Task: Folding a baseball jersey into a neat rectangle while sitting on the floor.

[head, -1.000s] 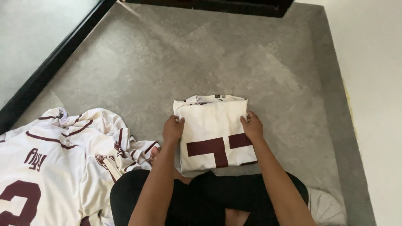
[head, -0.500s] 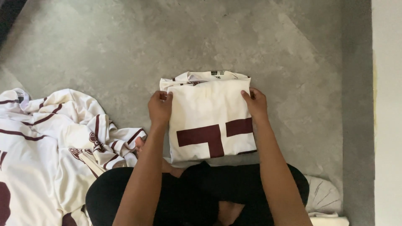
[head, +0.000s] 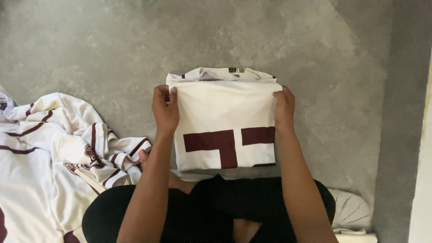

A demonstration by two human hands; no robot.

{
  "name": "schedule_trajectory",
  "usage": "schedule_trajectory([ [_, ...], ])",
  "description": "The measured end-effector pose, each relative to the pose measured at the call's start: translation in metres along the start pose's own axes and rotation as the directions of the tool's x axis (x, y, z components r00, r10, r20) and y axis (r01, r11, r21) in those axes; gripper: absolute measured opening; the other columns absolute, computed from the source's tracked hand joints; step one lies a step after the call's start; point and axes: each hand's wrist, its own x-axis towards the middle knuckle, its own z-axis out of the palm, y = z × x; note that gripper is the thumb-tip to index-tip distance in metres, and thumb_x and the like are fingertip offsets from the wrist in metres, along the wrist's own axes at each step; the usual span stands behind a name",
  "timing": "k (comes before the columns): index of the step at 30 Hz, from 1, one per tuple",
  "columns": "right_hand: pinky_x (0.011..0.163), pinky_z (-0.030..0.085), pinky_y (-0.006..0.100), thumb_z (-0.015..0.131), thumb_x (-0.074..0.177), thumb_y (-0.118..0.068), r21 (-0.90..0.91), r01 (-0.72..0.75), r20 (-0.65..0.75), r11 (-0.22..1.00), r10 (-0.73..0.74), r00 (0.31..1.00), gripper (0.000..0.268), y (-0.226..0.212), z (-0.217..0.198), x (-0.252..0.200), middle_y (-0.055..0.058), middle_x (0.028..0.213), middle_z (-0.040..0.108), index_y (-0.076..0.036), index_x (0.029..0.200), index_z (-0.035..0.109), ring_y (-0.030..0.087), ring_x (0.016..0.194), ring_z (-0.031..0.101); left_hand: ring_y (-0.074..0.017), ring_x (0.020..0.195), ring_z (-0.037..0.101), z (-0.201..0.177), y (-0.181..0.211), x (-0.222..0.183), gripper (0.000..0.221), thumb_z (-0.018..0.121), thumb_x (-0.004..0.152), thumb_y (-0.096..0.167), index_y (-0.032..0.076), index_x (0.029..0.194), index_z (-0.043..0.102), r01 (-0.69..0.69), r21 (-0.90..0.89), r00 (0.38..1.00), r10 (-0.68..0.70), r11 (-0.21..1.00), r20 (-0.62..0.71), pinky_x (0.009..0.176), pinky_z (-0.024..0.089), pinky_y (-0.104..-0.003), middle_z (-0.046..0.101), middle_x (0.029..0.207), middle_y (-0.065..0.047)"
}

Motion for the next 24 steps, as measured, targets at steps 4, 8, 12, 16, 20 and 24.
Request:
schedule_trajectory([
  [4, 0.075, 0.039, 0.031, 0.050, 0.090, -0.016, -0.053, 0.064, -0.032, 0.997, -0.065, 0.997, 0.013, -0.051, 0.019, -0.026, 0.003, 0.081, 0.046, -0.004, 0.093, 0.054, 0.017, 0.081, 0.047, -0.0223, 0.083, 0.060, 0.004, -0.016, 0.005, 0.011, 0.048, 0.097, 0.016, 0.009, 0.105, 0.049, -0.013, -0.071, 0.999, 0.015, 0.997, 0.032, 0.071, 0.048, -0.037, 0.064, 0.092, -0.013],
  [8, 0.095, 0.033, 0.047, 0.057, 0.091, -0.014, -0.286, 0.321, 0.053, 0.903, -0.319, 0.946, 0.043, -0.044, 0.021, -0.029, 0.019, 0.119, 0.043, -0.001, 0.129, 0.039, 0.035, 0.113, 0.042, -0.0343, 0.103, 0.057, 0.002, 0.005, -0.002, 0.047, 0.055, 0.093, 0.009, 0.010, 0.135, 0.034, -0.078, -0.009, 0.984, 0.078, 0.997, 0.159, 0.084, 0.049, -0.045, 0.054, 0.120, -0.022],
  [12, 0.104, 0.020, 0.056, 0.058, 0.091, -0.018, -0.499, 0.586, 0.316, 0.638, -0.496, 0.809, 0.054, -0.061, 0.028, -0.044, 0.027, 0.134, 0.031, -0.004, 0.138, 0.036, 0.047, 0.128, 0.026, -0.0397, 0.120, 0.044, 0.001, 0.027, -0.015, 0.054, 0.060, 0.089, 0.010, 0.009, 0.138, 0.038, -0.373, 0.462, 0.928, 0.314, 0.805, 0.203, 0.092, 0.043, -0.052, 0.040, 0.136, -0.020],
  [16, 0.106, 0.015, 0.057, 0.055, 0.091, -0.020, -0.552, 0.589, 0.489, 0.591, -0.342, 0.802, 0.053, -0.062, 0.033, -0.047, 0.030, 0.143, 0.021, -0.003, 0.138, 0.038, 0.049, 0.132, 0.016, -0.0384, 0.128, 0.034, 0.004, 0.025, -0.022, 0.046, 0.056, 0.091, 0.014, 0.012, 0.135, 0.045, -0.478, 0.496, 0.870, 0.313, 0.725, 0.381, 0.098, 0.035, -0.054, 0.033, 0.143, -0.017],
  [20, 0.106, 0.014, 0.057, 0.051, 0.092, -0.038, -0.703, 0.381, 0.396, 0.601, -0.115, 0.911, 0.065, -0.048, 0.026, -0.037, 0.029, 0.145, 0.012, -0.009, 0.144, 0.028, 0.042, 0.136, 0.011, -0.0376, 0.136, 0.017, 0.003, 0.008, -0.015, 0.063, 0.045, 0.094, 0.046, 0.012, 0.144, 0.026, -0.189, 0.709, 0.965, -0.003, 0.679, 0.261, 0.105, 0.022, -0.057, 0.015, 0.148, -0.022],
  [24, 0.097, 0.038, 0.046, 0.065, 0.085, -0.035, -0.621, 0.150, 0.170, 0.770, -0.055, 0.984, 0.068, -0.051, 0.009, -0.017, 0.026, 0.128, 0.041, -0.001, 0.136, 0.036, 0.038, 0.121, 0.042, -0.0325, 0.123, 0.038, 0.002, 0.004, -0.006, 0.070, 0.059, 0.085, 0.048, 0.012, 0.139, 0.031, -0.004, 0.732, 0.991, -0.096, 0.681, 0.094, 0.087, 0.046, -0.051, 0.033, 0.136, -0.015],
])
